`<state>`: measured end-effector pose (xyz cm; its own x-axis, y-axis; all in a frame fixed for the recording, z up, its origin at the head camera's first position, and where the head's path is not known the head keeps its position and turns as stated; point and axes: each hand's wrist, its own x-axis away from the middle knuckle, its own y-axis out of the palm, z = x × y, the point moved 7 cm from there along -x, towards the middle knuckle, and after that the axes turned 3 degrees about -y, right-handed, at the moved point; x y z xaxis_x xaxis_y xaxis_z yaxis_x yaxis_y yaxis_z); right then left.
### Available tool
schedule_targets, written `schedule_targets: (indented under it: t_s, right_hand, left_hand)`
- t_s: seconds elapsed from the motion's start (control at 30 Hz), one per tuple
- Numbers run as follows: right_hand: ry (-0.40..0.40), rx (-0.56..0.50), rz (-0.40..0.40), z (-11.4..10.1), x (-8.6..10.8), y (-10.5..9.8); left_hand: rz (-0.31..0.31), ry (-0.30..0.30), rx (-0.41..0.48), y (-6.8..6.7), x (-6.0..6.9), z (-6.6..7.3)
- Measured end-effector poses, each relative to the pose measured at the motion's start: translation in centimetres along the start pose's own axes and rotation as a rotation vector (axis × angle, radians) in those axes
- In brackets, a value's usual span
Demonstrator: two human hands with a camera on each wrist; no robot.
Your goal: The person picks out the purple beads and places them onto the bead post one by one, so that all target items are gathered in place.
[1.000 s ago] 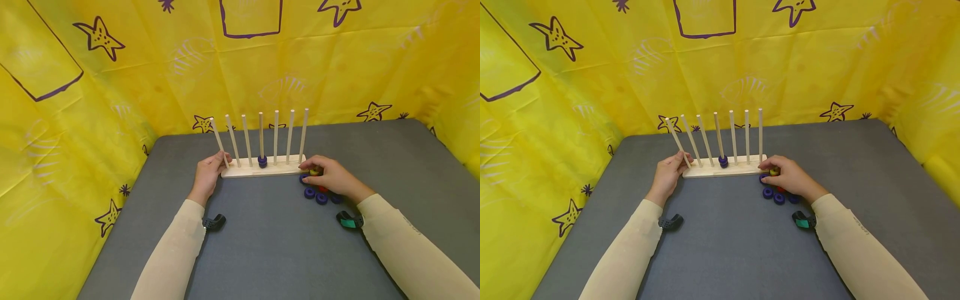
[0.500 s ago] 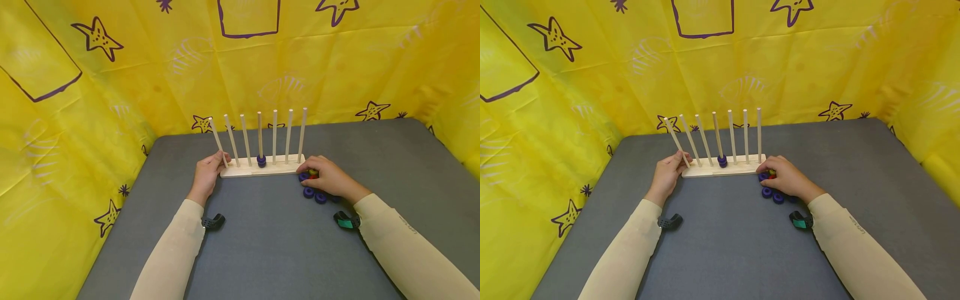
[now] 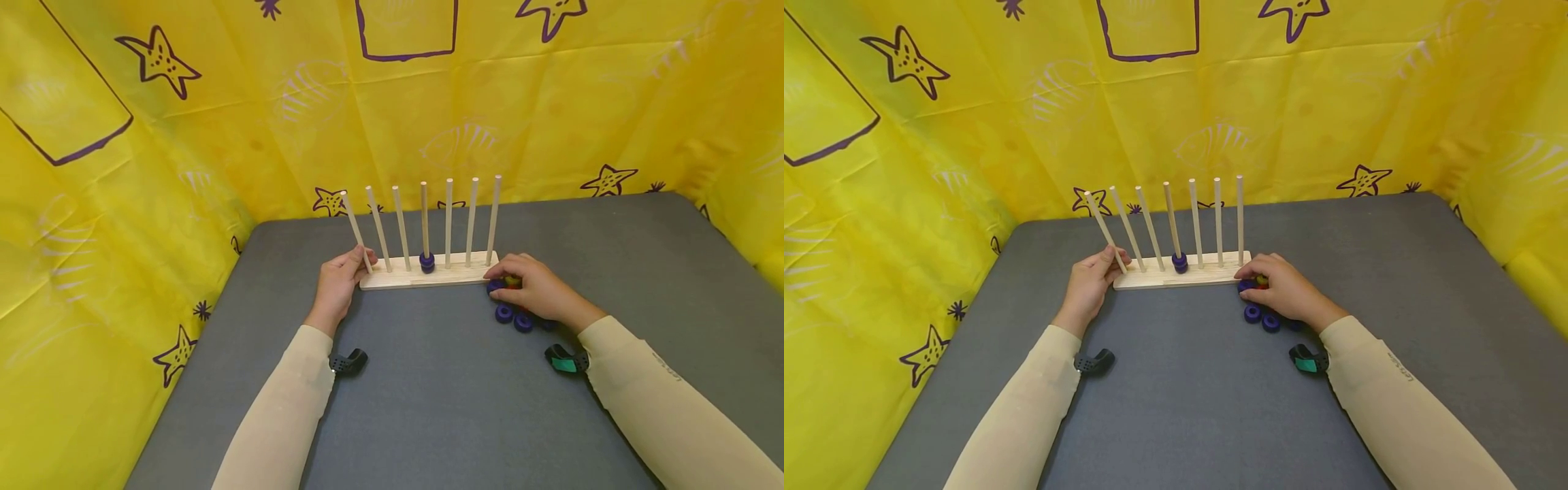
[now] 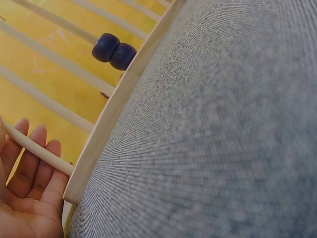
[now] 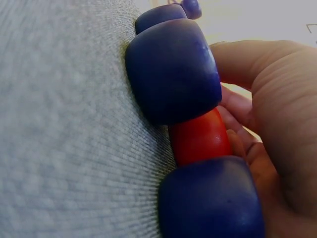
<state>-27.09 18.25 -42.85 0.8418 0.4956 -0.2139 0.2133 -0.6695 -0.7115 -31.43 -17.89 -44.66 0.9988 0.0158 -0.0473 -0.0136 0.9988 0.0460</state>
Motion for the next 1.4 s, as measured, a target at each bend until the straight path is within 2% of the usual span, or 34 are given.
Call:
schedule_targets:
  t_s: [0.17, 0.47, 0.87, 1.1, 1.27, 1.4]
  right_hand:
    - [0.0, -0.037, 0.045, -0.1, 0.2, -0.4]
    - [-0.089, -0.036, 0.15, -0.7, 0.3, -1.4]
    - [-0.117, -0.03, 0.191, -1.1, 0.1, -1.6]
    - [-0.131, -0.019, 0.195, -1.5, 0.1, -1.8]
    - [-0.153, -0.017, 0.206, -1.7, 0.0, -1.8]
    - [-0.139, -0.023, 0.208, -1.8, 0.0, -1.8]
  left_hand:
    - [-0.001, 0.0, -0.004, 0.1, 0.1, 0.2]
    - [-0.009, 0.019, 0.013, 0.4, 0.1, 0.4]
    - [0.006, 0.083, -0.023, 0.3, 0.2, 0.7]
    - [0.027, 0.112, 0.013, 0.3, 0.3, 1.2]
    - [0.028, 0.117, 0.006, 0.3, 0.3, 1.3]
    - [0.033, 0.108, -0.022, 0.2, 0.4, 1.3]
